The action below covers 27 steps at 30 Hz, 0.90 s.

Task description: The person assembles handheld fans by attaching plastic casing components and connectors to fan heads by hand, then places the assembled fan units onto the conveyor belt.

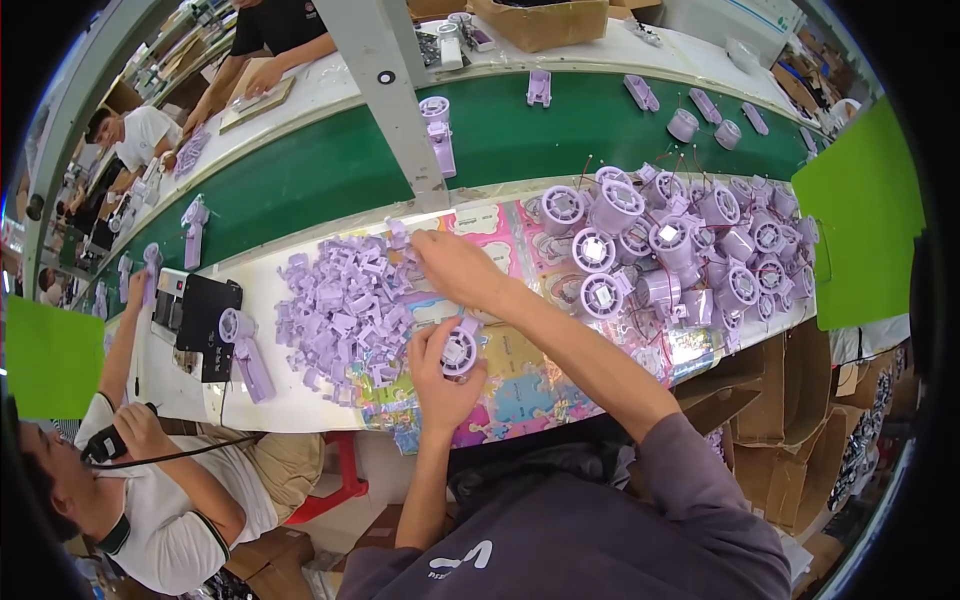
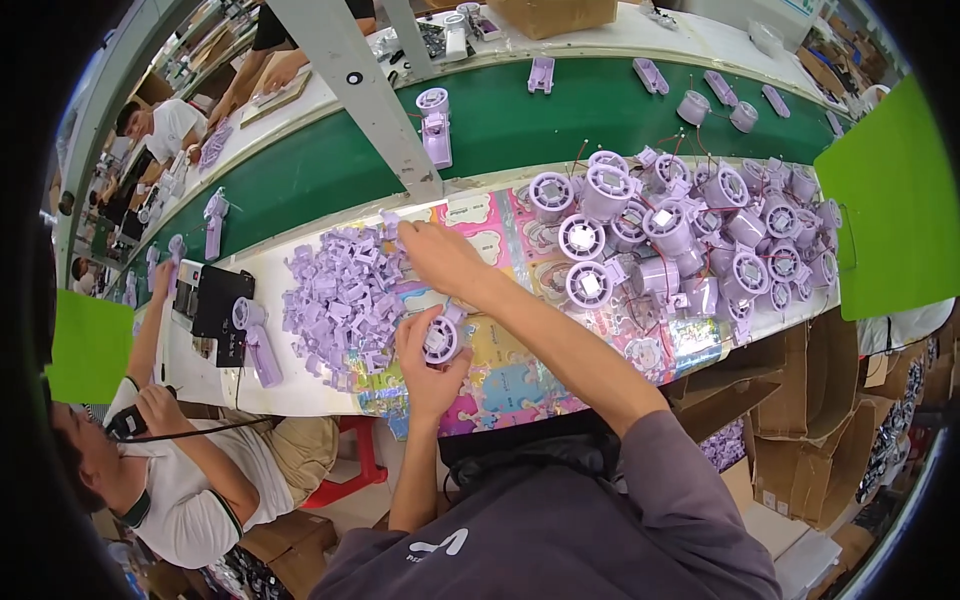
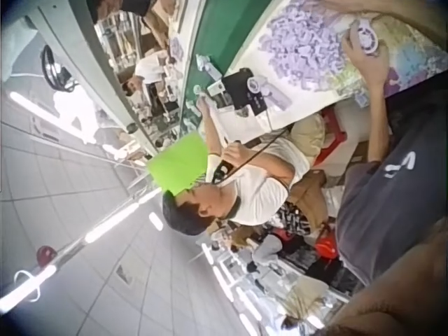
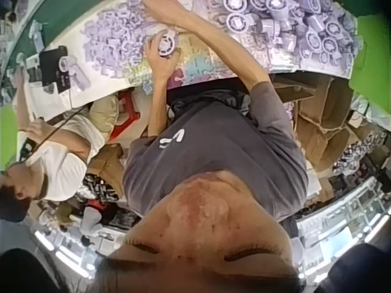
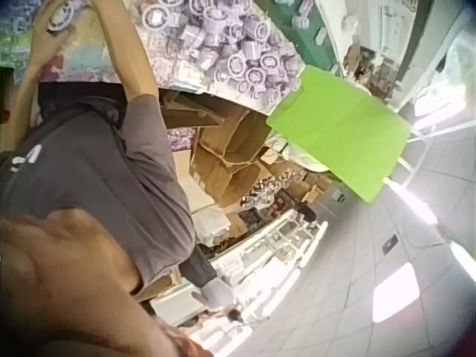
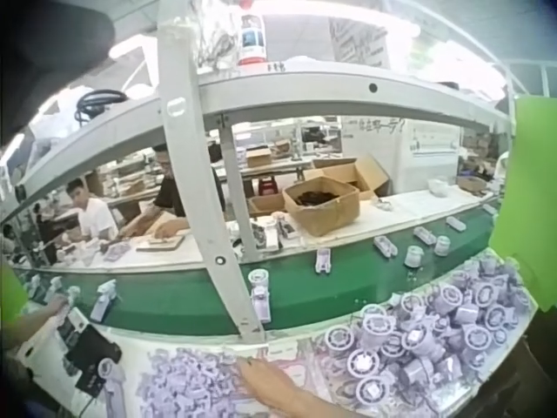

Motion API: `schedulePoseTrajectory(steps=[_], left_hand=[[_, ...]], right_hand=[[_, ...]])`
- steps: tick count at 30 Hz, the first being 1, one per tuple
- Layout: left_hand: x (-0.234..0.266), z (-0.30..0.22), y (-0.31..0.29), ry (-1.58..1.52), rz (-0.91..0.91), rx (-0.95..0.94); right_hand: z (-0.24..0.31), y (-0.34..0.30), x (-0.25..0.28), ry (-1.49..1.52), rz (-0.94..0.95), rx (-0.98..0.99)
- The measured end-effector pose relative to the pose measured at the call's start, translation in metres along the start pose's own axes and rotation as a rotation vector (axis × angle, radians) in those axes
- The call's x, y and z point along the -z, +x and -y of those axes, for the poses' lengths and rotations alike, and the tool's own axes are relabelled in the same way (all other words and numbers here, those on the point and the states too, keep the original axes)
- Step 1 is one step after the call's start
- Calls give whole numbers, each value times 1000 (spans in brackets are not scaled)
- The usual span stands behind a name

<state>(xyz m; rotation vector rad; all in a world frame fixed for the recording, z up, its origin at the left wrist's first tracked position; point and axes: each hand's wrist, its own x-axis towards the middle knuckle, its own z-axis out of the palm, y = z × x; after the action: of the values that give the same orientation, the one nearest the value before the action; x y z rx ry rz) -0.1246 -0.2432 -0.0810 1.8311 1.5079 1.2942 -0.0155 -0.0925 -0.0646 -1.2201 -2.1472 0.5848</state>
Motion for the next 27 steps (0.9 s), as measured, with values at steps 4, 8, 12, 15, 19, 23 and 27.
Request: schedulePoseTrajectory(steps=[4, 8, 12, 15, 19, 23, 27], left_hand=[[0, 6, -1, -51, 0, 25], [-2, 4, 2, -22, 1, 2], [-4, 3, 1, -30, -2, -6], [-6, 0, 1, -47, -6, 3], [-5, 1, -3, -79, -89, 67], [-4, 3, -3, 42, -107, -20], [-6, -5, -3, 89, -101, -83]], right_hand=[[5, -10, 17, 15, 132, -141], [-6, -13, 15, -71, -24, 201], [-11, -9, 17, -65, 113, 292], [-24, -18, 13, -196, 23, 276], [-6, -39, 37, 64, 5, 106], [23, -70, 66, 456, 36, -117], [18, -97, 55, 562, 72, -131]])
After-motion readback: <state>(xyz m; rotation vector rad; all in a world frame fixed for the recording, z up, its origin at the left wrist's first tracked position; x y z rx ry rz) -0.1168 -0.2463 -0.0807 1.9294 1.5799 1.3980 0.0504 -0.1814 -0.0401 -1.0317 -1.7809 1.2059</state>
